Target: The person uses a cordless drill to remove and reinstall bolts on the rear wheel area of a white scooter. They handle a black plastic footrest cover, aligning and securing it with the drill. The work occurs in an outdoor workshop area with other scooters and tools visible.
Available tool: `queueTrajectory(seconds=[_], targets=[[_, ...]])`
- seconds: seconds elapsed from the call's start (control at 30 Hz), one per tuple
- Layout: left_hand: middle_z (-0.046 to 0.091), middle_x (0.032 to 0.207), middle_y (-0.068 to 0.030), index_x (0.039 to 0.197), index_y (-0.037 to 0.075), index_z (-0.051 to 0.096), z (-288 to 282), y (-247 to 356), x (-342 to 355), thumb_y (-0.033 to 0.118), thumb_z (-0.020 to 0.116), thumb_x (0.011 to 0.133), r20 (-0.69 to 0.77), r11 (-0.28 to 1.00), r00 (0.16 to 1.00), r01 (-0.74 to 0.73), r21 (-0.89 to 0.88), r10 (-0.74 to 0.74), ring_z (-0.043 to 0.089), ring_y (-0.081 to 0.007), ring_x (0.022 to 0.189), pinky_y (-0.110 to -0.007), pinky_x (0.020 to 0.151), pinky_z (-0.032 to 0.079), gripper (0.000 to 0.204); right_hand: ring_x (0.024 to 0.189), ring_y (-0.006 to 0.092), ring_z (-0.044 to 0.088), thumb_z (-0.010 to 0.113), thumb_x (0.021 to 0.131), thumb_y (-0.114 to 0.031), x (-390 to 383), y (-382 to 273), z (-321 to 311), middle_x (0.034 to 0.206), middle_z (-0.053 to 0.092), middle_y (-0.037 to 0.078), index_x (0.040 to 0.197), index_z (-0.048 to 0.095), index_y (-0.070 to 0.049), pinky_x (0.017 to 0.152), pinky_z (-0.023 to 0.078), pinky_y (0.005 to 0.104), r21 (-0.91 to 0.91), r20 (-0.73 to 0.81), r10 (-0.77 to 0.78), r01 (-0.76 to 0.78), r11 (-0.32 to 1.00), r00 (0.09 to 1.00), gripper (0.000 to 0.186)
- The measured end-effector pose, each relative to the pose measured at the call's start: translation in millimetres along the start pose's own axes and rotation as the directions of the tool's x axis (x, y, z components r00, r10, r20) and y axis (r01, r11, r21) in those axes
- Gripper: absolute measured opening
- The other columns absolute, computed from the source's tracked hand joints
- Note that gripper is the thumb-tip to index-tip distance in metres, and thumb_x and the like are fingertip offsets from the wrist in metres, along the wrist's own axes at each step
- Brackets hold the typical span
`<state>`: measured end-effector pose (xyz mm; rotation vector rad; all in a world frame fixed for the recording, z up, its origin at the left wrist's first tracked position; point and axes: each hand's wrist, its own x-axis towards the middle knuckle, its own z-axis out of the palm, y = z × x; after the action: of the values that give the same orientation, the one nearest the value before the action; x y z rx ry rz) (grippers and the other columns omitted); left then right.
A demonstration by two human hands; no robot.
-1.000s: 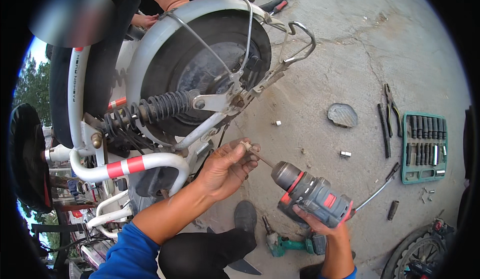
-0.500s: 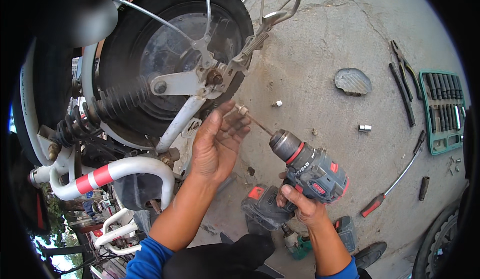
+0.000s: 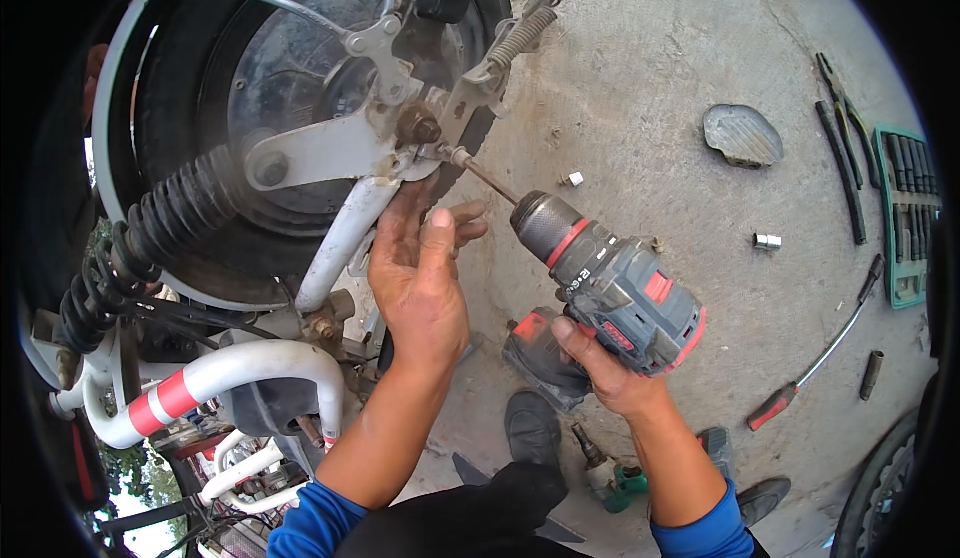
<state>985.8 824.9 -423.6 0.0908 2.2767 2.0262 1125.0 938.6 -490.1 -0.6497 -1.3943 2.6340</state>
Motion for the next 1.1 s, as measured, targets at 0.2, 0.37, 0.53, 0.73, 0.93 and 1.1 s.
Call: queueTrajectory(seconds=[0.2,0.37,0.53,0.73,0.93,1.1], targets=[[0.052,0.144,-0.0211,0.144,-0.006,0.043,4,4,6,0.009,0.057,0.101,0.042,0.991,0.998,0.046,-0.127,-0.041,0.067,-0.0298,0.106,-0.039,0.087,0.055,0.048,0.07,0.0115,0.06,0.079,0.087,-0.013,10,0,-4,0.08,0.065,0.0,0.106,0.068,-0.004,0.063,0.05,0.0296,-0.1,0.053,-0.136,0.141,0.985,0.989,0.024],[0.058,0.136,-0.0214,0.135,-0.007,0.053,2,21,-8,0.006,0.059,0.099,0.035,0.997,0.999,0.032,0.065,-0.035,0.067,-0.0278,0.104,-0.038,0.089,0.054,0.04,0.077,0.0152,0.064,0.079,0.086,-0.012,12,4,-10,0.084,0.067,0.001,0.106,0.069,-0.006,0.071,0.052,0.0317,-0.071,0.067,-0.125,0.13,0.989,0.99,0.023],[0.068,0.113,-0.0188,0.113,-0.007,0.068,-22,58,-10,0.003,0.072,0.089,0.389,0.493,0.786,-0.609,0.622,0.481,0.063,-0.0266,0.102,-0.035,0.093,0.048,0.026,0.079,0.0303,0.071,0.083,0.068,-0.017,38,-7,-32,0.087,0.071,0.013,0.103,0.068,-0.002,0.071,0.055,0.034,-0.509,0.262,-0.459,0.526,0.682,0.849,0.041],[0.064,0.11,-0.0185,0.122,-0.004,0.061,-26,64,0,0.01,0.079,0.085,0.303,0.223,0.813,-0.457,0.861,0.497,0.061,-0.0316,0.104,-0.039,0.094,0.047,0.044,0.078,0.0304,0.071,0.081,0.066,-0.016,35,-26,-44,0.088,0.071,0.013,0.106,0.068,-0.004,0.072,0.055,0.0357,-0.307,0.224,-0.225,0.288,0.907,0.948,0.043],[0.062,0.113,-0.0227,0.126,-0.008,0.055,-23,53,6,0.013,0.079,0.084,0.3,0.211,0.843,-0.425,0.88,0.446,0.062,-0.0381,0.104,-0.043,0.093,0.048,0.052,0.092,0.0188,0.068,0.074,0.092,-0.01,4,10,-16,0.101,0.073,0.007,0.111,0.07,-0.005,0.081,0.055,0.0333,-0.387,0.217,-0.285,0.35,0.853,0.934,0.021],[0.061,0.114,-0.0232,0.127,-0.008,0.054,-28,53,5,0.013,0.078,0.084,0.34,0.153,0.827,-0.445,0.882,0.448,0.061,-0.0398,0.105,-0.045,0.094,0.046,0.053,0.078,0.0302,0.069,0.075,0.066,-0.007,15,11,-14,0.086,0.07,0.009,0.094,0.069,-0.006,0.073,0.054,0.0383,-0.35,0.159,-0.411,0.44,0.827,0.898,0.028]])
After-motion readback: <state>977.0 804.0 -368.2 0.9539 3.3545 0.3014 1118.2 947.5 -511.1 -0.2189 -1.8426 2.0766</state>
